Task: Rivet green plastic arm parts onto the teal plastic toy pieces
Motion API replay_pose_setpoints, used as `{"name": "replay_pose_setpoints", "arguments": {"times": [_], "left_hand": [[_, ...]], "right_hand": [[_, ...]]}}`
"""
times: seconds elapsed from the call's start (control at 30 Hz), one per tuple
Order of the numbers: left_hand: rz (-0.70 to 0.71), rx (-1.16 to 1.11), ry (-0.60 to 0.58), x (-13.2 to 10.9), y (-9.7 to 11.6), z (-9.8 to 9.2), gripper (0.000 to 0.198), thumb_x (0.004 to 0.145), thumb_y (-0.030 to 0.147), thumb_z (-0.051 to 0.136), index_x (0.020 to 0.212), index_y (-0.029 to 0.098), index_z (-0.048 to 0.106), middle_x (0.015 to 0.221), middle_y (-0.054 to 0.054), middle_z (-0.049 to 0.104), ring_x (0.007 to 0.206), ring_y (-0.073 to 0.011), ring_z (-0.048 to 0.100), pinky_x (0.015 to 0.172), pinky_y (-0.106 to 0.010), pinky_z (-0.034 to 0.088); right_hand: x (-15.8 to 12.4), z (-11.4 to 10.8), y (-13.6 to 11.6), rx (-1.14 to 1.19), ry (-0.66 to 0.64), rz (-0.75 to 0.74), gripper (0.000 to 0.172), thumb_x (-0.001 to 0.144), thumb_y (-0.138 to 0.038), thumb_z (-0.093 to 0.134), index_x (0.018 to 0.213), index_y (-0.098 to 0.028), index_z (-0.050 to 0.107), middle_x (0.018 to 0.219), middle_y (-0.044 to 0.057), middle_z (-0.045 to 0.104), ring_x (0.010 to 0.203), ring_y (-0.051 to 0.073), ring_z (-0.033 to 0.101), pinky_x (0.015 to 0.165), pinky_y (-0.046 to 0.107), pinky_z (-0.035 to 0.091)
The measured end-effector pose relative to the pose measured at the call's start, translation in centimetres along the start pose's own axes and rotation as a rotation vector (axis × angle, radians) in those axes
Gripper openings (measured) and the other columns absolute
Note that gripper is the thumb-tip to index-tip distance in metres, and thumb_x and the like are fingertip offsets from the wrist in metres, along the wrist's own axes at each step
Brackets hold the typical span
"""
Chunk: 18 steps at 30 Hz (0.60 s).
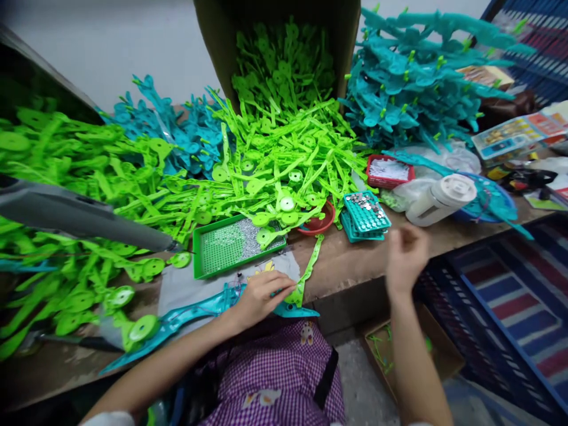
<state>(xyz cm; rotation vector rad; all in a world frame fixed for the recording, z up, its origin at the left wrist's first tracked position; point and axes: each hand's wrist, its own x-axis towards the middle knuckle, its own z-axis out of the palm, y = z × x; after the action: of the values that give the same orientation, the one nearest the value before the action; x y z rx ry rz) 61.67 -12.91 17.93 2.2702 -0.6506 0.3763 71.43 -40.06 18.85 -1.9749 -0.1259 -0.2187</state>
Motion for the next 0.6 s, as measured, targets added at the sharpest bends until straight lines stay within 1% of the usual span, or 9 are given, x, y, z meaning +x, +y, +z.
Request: {"name": "replay_pose_setpoints", "arguments": {"times": [0.03,0.07,0.1,0.13,0.2,0.3,0.4,0.47,0.6], "left_hand": [[0.032,0.031,0.006,0.2,-0.2,0.0,0.013,0.090,0.022,0.058,0.094,0.017,0.069,0.087,-0.005,0.072,0.079,-0.0149,0.067,0.072,-0.026,0.051],[0.058,0.058,0.010,0.4,-0.4,0.0,0.013,0.090,0.022,0.058,0.095,0.017,0.068,0.088,-0.005,0.072,0.079,-0.0149,0.067,0.072,-0.026,0.050],[0.079,0.082,0.011,0.5,-0.6,-0.1,0.013,0.090,0.023,0.058,0.096,0.017,0.068,0.089,-0.005,0.072,0.079,-0.0148,0.067,0.071,-0.026,0.050],[0.098,0.102,0.006,0.7,-0.7,-0.2,0.013,0.091,0.023,0.057,0.096,0.017,0.068,0.089,-0.005,0.073,0.078,-0.0147,0.067,0.070,-0.026,0.049],[0.136,0.131,-0.019,0.7,-1.0,-0.3,0.014,0.092,0.023,0.055,0.098,0.017,0.067,0.090,-0.004,0.072,0.078,-0.0143,0.066,0.067,-0.027,0.046],[0.184,0.149,-0.061,0.6,-1.3,-0.7,0.016,0.094,0.023,0.052,0.098,0.017,0.066,0.092,-0.003,0.072,0.079,-0.0129,0.066,0.066,-0.027,0.042],[0.193,0.164,-0.116,0.5,-1.5,-0.9,0.018,0.096,0.024,0.049,0.098,0.018,0.066,0.094,-0.003,0.072,0.081,-0.0119,0.065,0.069,-0.028,0.040],[0.184,0.164,-0.155,0.5,-1.6,-0.9,0.020,0.096,0.025,0.047,0.100,0.018,0.065,0.096,-0.003,0.072,0.082,-0.0114,0.065,0.071,-0.028,0.038],[0.172,0.146,-0.216,1.0,-2.1,-0.7,0.020,0.097,0.027,0.047,0.101,0.019,0.065,0.098,-0.001,0.072,0.083,-0.0103,0.064,0.074,-0.029,0.035]], "right_hand": [[-2.3,1.6,-0.8,0.000,0.015,-0.001,0.020,0.086,-0.038,0.057,0.094,-0.022,0.066,0.099,0.010,0.068,0.095,0.024,0.060,0.086,0.039,0.047],[-4.5,3.2,-1.5,0.028,-0.044,-0.001,0.018,0.086,-0.036,0.059,0.090,-0.021,0.067,0.094,0.007,0.069,0.090,0.022,0.062,0.084,0.039,0.048],[-6.4,4.6,-2.0,0.077,-0.179,0.017,0.017,0.086,-0.035,0.059,0.086,-0.021,0.068,0.089,0.006,0.069,0.085,0.020,0.063,0.081,0.036,0.050],[-7.9,5.8,-2.5,0.141,-0.262,0.051,0.016,0.086,-0.034,0.060,0.087,-0.020,0.069,0.087,0.005,0.070,0.081,0.019,0.064,0.078,0.034,0.051],[-9.5,7.4,-2.9,0.255,-0.327,0.143,0.017,0.085,-0.034,0.062,0.089,-0.020,0.069,0.087,0.004,0.069,0.076,0.016,0.065,0.072,0.031,0.053],[-9.7,8.2,-2.9,0.311,-0.331,0.212,0.017,0.084,-0.035,0.063,0.090,-0.019,0.068,0.085,0.003,0.068,0.073,0.015,0.065,0.069,0.028,0.053],[-9.0,8.0,-2.6,0.259,-0.379,0.153,0.016,0.084,-0.034,0.063,0.087,-0.019,0.069,0.082,0.003,0.068,0.072,0.014,0.064,0.068,0.026,0.052],[-8.9,8.0,-2.3,0.236,-0.379,0.110,0.014,0.083,-0.033,0.064,0.086,-0.020,0.069,0.081,0.003,0.068,0.072,0.014,0.064,0.069,0.026,0.051],[-9.2,8.1,-1.7,0.275,-0.355,0.132,0.013,0.082,-0.033,0.066,0.084,-0.020,0.069,0.079,0.002,0.068,0.071,0.015,0.063,0.067,0.026,0.051]]}}
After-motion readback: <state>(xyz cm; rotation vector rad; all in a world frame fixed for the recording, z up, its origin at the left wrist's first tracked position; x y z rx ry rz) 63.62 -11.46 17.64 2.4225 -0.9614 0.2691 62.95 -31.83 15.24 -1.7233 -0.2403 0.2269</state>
